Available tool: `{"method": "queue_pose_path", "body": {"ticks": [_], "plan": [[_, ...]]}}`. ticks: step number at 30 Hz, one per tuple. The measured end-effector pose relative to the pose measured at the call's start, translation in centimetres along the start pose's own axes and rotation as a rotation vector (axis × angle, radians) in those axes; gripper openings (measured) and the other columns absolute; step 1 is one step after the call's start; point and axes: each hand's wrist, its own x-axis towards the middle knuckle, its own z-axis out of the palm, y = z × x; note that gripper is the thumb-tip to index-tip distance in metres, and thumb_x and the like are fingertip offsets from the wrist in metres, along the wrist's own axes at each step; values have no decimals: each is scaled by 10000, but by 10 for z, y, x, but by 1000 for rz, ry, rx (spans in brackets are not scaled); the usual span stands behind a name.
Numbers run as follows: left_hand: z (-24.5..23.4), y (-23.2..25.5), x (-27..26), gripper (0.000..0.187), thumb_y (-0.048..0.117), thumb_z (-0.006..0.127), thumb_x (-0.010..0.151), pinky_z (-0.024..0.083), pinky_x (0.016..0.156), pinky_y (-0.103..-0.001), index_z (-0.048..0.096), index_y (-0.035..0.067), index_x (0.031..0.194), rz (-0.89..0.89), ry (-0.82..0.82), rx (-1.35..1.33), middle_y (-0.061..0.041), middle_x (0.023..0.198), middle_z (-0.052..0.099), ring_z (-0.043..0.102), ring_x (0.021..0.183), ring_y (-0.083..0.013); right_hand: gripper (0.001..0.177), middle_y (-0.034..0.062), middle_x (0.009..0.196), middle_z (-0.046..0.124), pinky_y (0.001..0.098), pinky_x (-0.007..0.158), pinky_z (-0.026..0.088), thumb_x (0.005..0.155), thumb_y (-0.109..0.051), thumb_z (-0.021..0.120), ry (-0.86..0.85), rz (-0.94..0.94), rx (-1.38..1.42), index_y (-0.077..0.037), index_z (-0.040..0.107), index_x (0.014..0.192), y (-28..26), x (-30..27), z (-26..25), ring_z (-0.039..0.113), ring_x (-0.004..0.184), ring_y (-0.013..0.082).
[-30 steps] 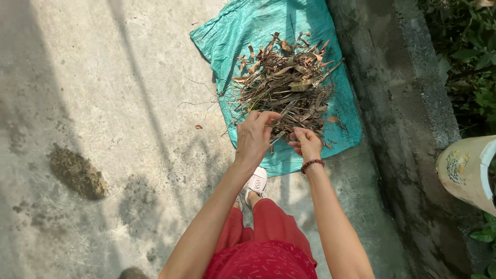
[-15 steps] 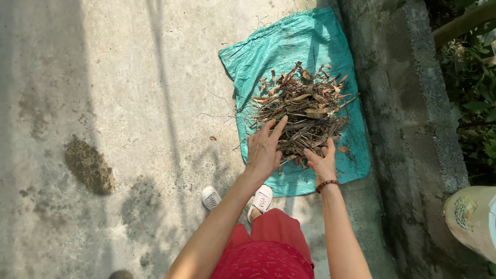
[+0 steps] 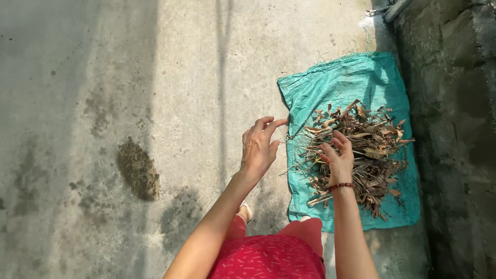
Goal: Gathering dry leaves and twigs from a garden area and placing them on a tarp.
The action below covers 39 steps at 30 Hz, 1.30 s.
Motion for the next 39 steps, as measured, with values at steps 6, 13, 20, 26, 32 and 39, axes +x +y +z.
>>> {"method": "queue_pose_path", "body": {"ticks": [6,13,20,26,32,39], "plan": [[-118,-86,30,499,68,711,857,355,1099,-473,627,217,1326,-94,118,41,-75,1366,562,593,1230,-272,597,157,1475,538,317,855,588,908,-183,738,-149,-99,43,-116,512,1457,-57,1,152,714,1074,191],[-200,-154,85,443,83,695,881,324,1121,-476,659,220,1301,-226,146,7,-79,1383,561,585,1246,-271,548,168,1460,560,309,820,583,896,-166,746,-325,-147,-11,-111,548,1405,-102,34,292,723,1060,178],[-262,-236,213,406,98,696,871,346,1101,-464,691,215,1260,-223,162,23,-81,1375,592,594,1242,-266,458,110,1445,596,309,825,586,900,-128,726,-376,-142,-18,-110,600,1340,-153,119,424,711,1053,161],[-332,-279,343,405,84,699,867,324,1103,-494,700,208,1252,-182,154,75,-85,1357,596,582,1255,-275,414,96,1437,600,313,829,578,919,-139,704,-382,-124,-45,-112,624,1324,-223,200,552,711,1068,159],[-384,-355,423,387,116,705,886,360,1097,-464,687,213,1260,-238,207,43,-69,1358,592,570,1279,-268,406,73,1422,613,305,838,587,922,-154,702,-458,-142,-86,-121,625,1319,-266,260,674,698,1041,137],[-470,-455,531,380,143,709,901,342,1099,-472,683,225,1272,-315,252,59,-53,1380,576,548,1305,-266,402,49,1421,613,302,833,578,913,-161,711,-513,-196,-112,-117,637,1306,-314,333,824,681,1018,137]]}}
